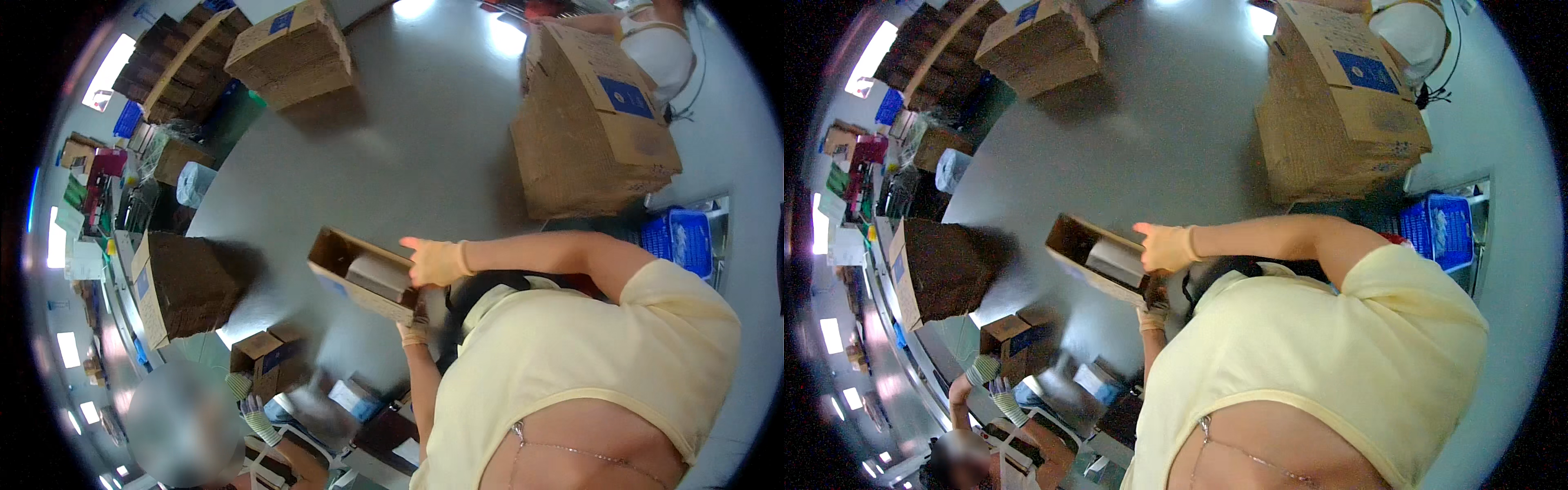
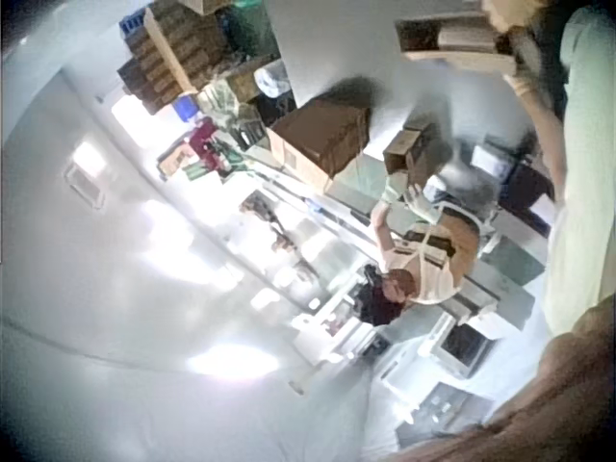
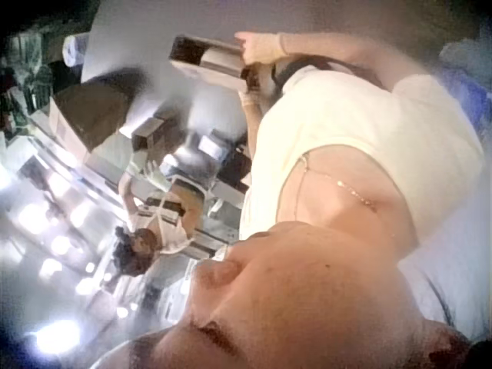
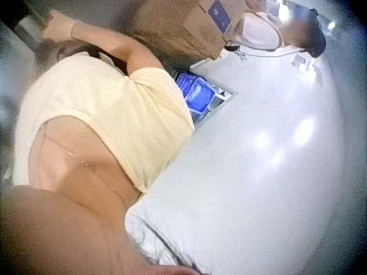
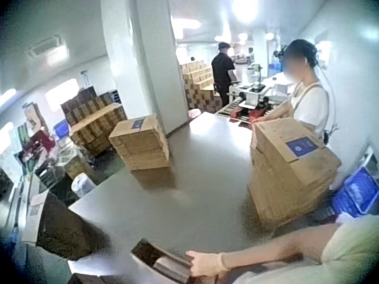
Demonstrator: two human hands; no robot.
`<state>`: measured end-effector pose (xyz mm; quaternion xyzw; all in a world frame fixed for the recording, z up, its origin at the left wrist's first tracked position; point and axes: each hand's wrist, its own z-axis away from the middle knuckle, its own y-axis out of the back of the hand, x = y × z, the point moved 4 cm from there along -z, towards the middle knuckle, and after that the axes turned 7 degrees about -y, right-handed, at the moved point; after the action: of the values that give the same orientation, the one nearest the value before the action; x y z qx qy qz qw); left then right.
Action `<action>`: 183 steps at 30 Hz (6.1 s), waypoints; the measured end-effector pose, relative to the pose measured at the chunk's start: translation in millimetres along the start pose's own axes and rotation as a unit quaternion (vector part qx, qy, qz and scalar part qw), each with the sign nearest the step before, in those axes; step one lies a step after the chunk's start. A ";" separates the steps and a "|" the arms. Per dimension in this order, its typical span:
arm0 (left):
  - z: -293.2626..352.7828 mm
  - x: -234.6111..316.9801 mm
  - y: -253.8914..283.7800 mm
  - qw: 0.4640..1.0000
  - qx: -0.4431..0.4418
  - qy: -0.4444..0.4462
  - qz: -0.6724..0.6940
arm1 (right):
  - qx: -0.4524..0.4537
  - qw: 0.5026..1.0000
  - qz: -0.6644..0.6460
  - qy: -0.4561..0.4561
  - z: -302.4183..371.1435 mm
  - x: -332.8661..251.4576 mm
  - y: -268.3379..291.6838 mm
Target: The person places small white packets into a cardboard box. The person then closes the box flaps and stacks the filled box onto a pile of other boxes. The person repeats this process with multiple boxes.
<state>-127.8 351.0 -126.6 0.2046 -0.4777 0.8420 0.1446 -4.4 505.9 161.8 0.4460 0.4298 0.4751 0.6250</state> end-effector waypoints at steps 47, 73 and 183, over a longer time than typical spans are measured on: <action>-23.8 98.2 -125.4 0.922 0.071 -0.164 -0.343 | -0.029 0.998 0.025 -0.049 -35.4 -4.0 -71.6; 234.8 35.6 -37.7 0.314 0.234 -0.203 -0.898 | -0.108 0.991 0.071 -0.020 -22.4 -13.1 -59.6; 584.5 11.6 81.4 0.532 0.566 0.296 -0.555 | -0.075 0.995 -0.032 -0.049 -19.8 -25.6 -49.5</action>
<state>-53.0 -194.1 87.1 0.2068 0.3792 0.6988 0.5702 -17.6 476.4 112.2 0.4065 0.3753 0.4636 0.6921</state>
